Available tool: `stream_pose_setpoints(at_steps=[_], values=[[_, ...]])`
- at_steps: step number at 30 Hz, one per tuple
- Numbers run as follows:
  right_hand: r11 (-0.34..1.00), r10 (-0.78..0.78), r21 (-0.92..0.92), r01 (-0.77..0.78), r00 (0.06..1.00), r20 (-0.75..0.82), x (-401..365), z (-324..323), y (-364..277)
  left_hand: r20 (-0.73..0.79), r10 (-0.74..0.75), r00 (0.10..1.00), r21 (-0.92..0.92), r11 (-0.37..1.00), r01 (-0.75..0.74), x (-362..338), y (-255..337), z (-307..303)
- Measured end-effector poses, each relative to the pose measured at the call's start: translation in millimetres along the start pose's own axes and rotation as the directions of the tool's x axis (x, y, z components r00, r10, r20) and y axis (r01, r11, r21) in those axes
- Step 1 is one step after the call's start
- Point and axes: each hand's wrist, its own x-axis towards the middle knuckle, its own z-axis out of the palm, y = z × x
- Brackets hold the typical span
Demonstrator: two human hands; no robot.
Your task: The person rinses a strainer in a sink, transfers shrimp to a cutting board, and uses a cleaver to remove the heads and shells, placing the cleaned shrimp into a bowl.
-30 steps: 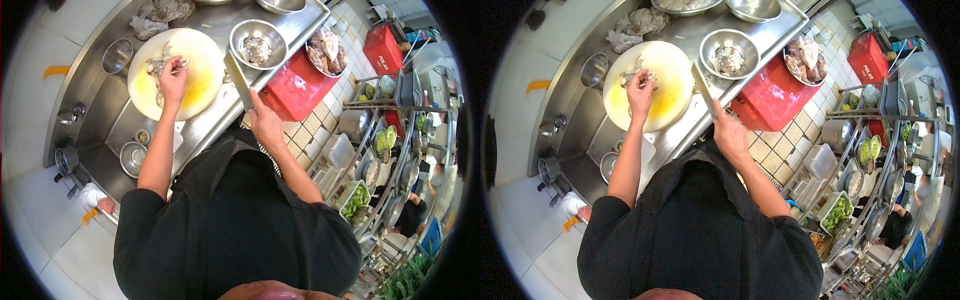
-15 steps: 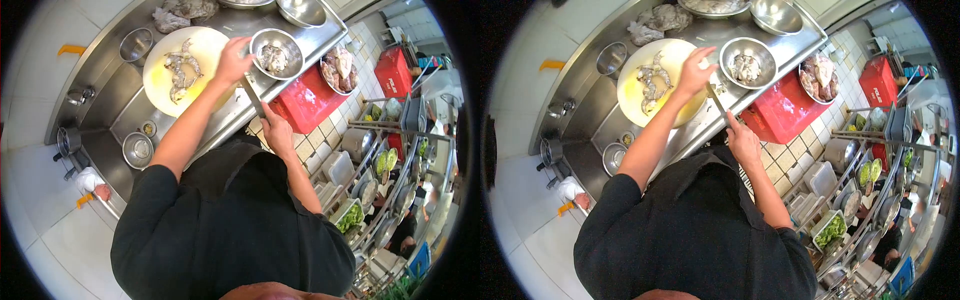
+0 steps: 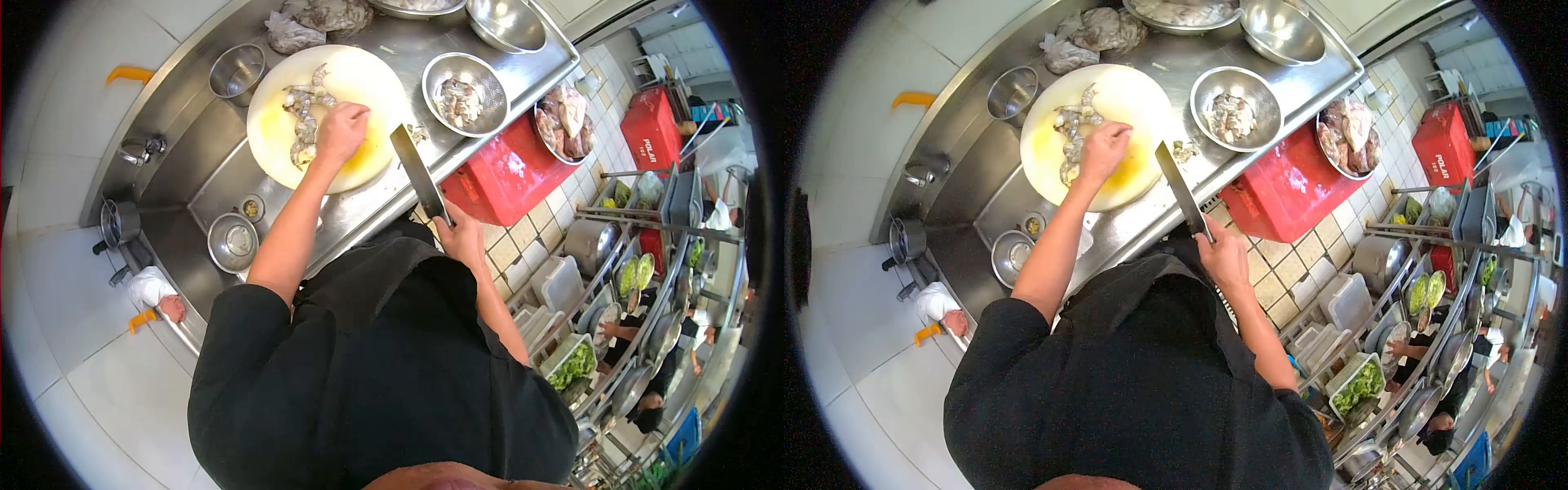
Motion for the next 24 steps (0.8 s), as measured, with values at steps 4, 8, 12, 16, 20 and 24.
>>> stream_pose_setpoints(at_steps=[4,8,12,16,20,24], values=[[0.99,-0.008,0.138,-0.001,0.998,0.063,-4,-1,-5,-0.005,-0.322,0.947,0.307,0.901,0.308,14,-10,-35],[0.997,-0.073,0.047,0.067,0.987,0.141,7,10,1,0.021,-0.022,1.0,0.516,0.857,0.008,31,-59,-39],[0.999,0.006,0.041,-0.014,0.979,0.206,15,3,-9,0.234,-0.03,0.972,0.626,0.769,-0.126,54,-66,-39],[0.998,-0.025,0.06,0.014,0.983,0.184,18,9,6,0.257,-0.003,0.966,0.647,0.743,-0.17,61,-62,-45],[0.953,0.072,0.265,-0.149,0.957,0.28,16,5,10,0.261,-0.051,0.964,0.46,0.885,-0.077,52,-34,-50],[0.856,0.069,0.485,-0.179,0.969,0.236,11,20,23,0.116,0.145,0.983,0.295,0.939,-0.174,16,-18,-11]])
